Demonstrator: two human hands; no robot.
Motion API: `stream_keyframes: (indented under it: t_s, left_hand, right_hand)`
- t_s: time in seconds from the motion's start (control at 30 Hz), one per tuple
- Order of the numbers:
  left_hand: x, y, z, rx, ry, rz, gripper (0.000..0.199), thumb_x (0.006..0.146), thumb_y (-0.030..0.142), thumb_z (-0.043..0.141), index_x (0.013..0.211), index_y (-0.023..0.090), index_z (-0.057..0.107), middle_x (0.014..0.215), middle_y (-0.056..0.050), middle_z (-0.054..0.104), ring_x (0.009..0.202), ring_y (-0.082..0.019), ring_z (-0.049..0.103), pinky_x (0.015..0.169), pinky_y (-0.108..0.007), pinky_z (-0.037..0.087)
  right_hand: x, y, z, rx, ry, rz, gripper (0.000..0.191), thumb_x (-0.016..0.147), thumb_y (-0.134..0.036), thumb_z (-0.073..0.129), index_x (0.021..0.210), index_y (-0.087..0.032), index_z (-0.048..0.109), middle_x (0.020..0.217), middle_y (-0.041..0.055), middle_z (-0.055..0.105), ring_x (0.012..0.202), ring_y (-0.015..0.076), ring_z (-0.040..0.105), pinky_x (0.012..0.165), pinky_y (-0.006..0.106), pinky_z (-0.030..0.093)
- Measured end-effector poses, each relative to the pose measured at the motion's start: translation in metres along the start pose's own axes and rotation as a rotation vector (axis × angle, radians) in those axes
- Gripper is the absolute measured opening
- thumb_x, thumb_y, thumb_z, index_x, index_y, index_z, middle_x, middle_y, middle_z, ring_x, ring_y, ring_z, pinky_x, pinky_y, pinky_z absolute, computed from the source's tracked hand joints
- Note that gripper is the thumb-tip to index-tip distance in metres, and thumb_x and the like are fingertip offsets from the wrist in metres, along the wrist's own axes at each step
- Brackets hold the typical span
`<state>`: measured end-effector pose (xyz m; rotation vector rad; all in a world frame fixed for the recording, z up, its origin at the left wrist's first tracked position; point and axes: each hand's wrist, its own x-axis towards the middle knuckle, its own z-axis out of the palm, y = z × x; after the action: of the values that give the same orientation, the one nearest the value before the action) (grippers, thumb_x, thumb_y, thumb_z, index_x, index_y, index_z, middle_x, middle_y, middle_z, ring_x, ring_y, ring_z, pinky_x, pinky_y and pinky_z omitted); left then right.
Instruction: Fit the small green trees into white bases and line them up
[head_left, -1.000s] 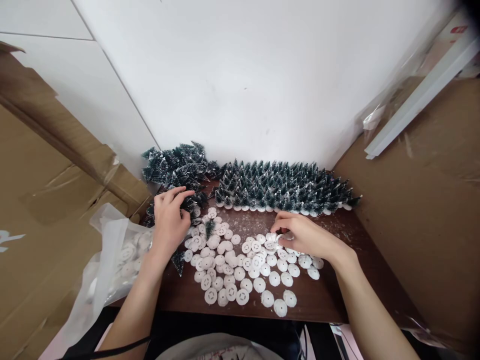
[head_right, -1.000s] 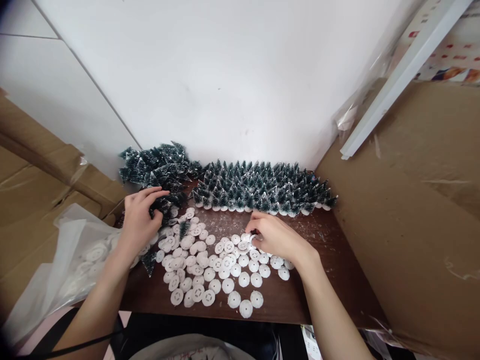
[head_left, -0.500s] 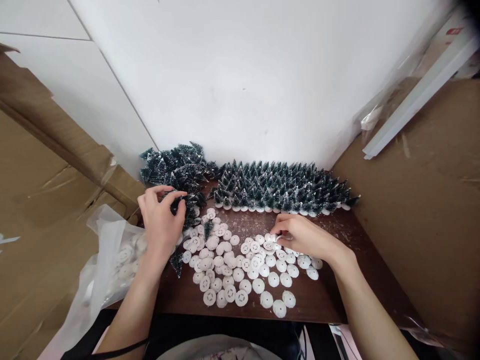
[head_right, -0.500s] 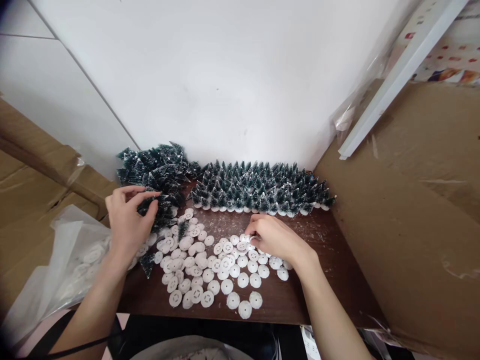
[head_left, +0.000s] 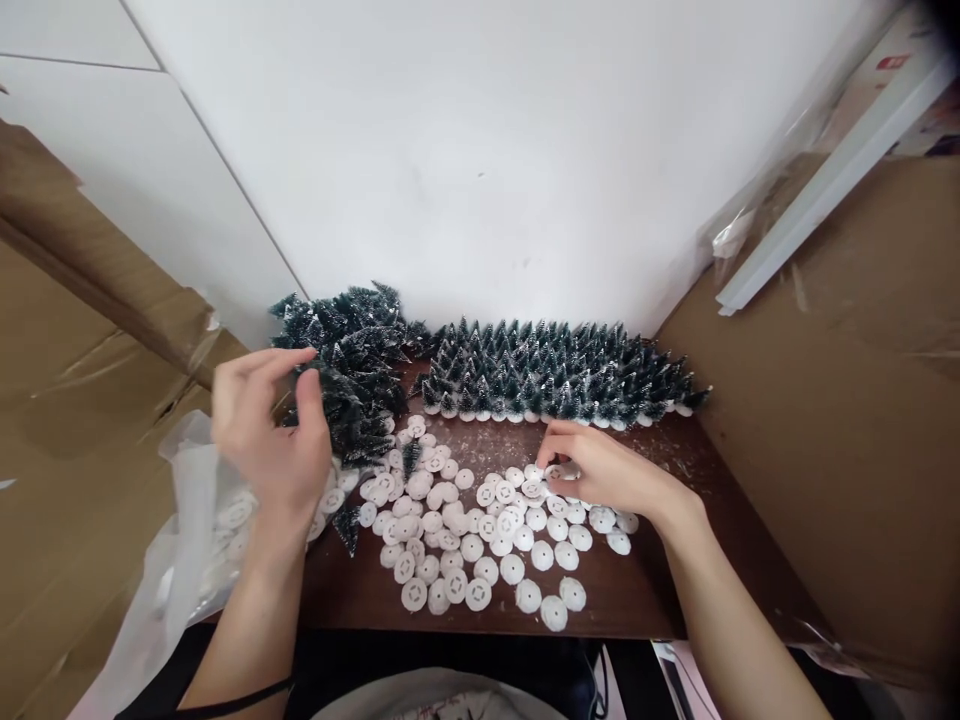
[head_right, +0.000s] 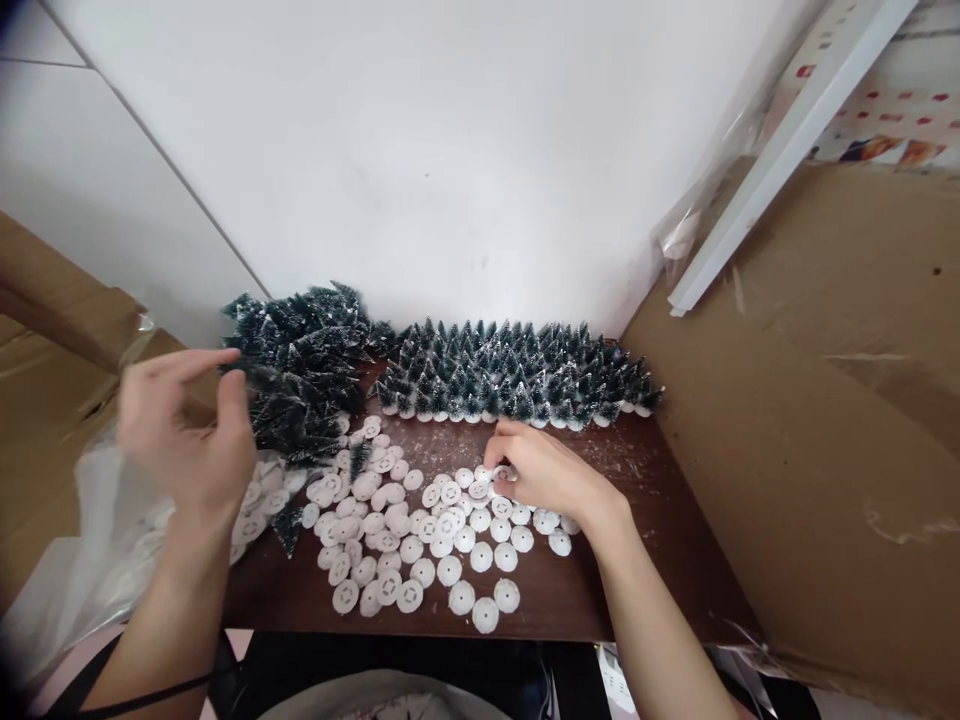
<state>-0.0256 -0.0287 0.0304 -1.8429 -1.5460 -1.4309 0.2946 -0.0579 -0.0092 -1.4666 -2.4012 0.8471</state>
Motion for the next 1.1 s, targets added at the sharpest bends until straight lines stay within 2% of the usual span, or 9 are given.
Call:
stream_keyframes:
  t_s: [0.1,0.13,0.17,0.3,0.4,0.5,0.77,1.0,1.1]
  left_hand:
    - [0.000,0.020,0.002,-0.131,0.279,0.135,0.016,0.093,0.026,0.058,0.106,0.018,0.063,0.103,0.000,0.064,0.105,-0.019,0.061,0.087,-0.048,0.051]
    - [-0.001,0.028,0.005,-0.202,0.279,0.155,0.014,0.092,0.025,0.060,0.104,0.019,0.063,0.102,0.000,0.065,0.103,-0.018,0.061,0.086,-0.047,0.052]
    - [-0.002,0.036,0.009,-0.275,0.176,0.144,0.014,0.093,0.024,0.059,0.106,0.021,0.063,0.105,0.001,0.064,0.104,-0.018,0.061,0.087,-0.045,0.053]
    - [-0.006,0.061,0.032,-0.661,0.047,0.140,0.015,0.089,0.020,0.065,0.102,0.027,0.065,0.099,-0.001,0.064,0.095,-0.016,0.062,0.081,-0.036,0.055]
    - [-0.010,0.067,0.052,-0.816,-0.053,0.099,0.016,0.090,0.018,0.063,0.104,0.025,0.065,0.099,-0.003,0.062,0.093,-0.016,0.062,0.078,-0.033,0.055]
    - [-0.016,0.064,0.068,-0.798,-0.024,0.132,0.018,0.091,0.016,0.061,0.106,0.024,0.064,0.102,-0.004,0.060,0.096,-0.017,0.062,0.083,-0.036,0.055]
    - [-0.035,0.060,0.077,-0.665,-0.087,0.442,0.028,0.086,0.005,0.059,0.107,0.023,0.062,0.100,-0.006,0.060,0.092,-0.018,0.062,0.075,-0.031,0.056]
    - [-0.039,0.059,0.078,-0.664,-0.147,0.438,0.030,0.085,0.003,0.060,0.107,0.023,0.062,0.100,-0.007,0.060,0.090,-0.018,0.061,0.075,-0.033,0.054]
    - [-0.039,0.060,0.077,-0.689,-0.162,0.410,0.030,0.085,0.003,0.060,0.107,0.023,0.062,0.100,-0.007,0.060,0.091,-0.018,0.061,0.075,-0.033,0.054]
  right_hand:
    - [-0.001,0.001,0.001,0.005,-0.018,0.013,0.013,0.083,-0.018,0.064,0.096,-0.021,0.068,0.110,0.0082,0.059,0.125,0.0294,0.051,0.073,0.031,0.047]
    - [-0.001,0.001,0.001,0.002,-0.020,0.016,0.014,0.083,-0.018,0.064,0.096,-0.021,0.068,0.112,0.0086,0.059,0.130,0.0305,0.048,0.074,0.031,0.047]
    - [-0.001,0.001,0.001,-0.001,-0.019,0.019,0.014,0.083,-0.017,0.063,0.096,-0.021,0.067,0.114,0.0088,0.059,0.132,0.0308,0.046,0.074,0.031,0.047]
    - [0.000,0.001,0.000,-0.017,0.004,0.004,0.017,0.082,-0.013,0.062,0.097,-0.021,0.063,0.110,0.0074,0.061,0.129,0.0292,0.048,0.073,0.030,0.044]
    - [0.002,0.003,0.002,-0.037,0.018,-0.023,0.024,0.078,-0.006,0.061,0.097,-0.020,0.059,0.100,0.0043,0.061,0.100,0.0212,0.059,0.067,0.028,0.041]
    - [0.004,0.008,0.006,-0.039,0.030,-0.059,0.025,0.075,-0.003,0.060,0.095,-0.019,0.058,0.096,0.0021,0.059,0.077,0.0132,0.055,0.065,0.026,0.039]
    - [0.006,0.005,0.003,-0.032,0.082,-0.117,0.032,0.072,0.002,0.056,0.096,-0.019,0.060,0.089,0.0004,0.059,0.079,0.0136,0.053,0.066,0.025,0.039]
    - [0.006,0.005,-0.002,-0.055,0.214,-0.092,0.024,0.081,-0.003,0.054,0.098,-0.019,0.060,0.093,0.0022,0.059,0.080,0.0143,0.055,0.067,0.026,0.041]
    - [0.005,0.006,-0.003,-0.035,0.171,-0.100,0.018,0.082,-0.007,0.060,0.095,-0.019,0.063,0.096,0.0025,0.061,0.080,0.0143,0.057,0.068,0.026,0.042]
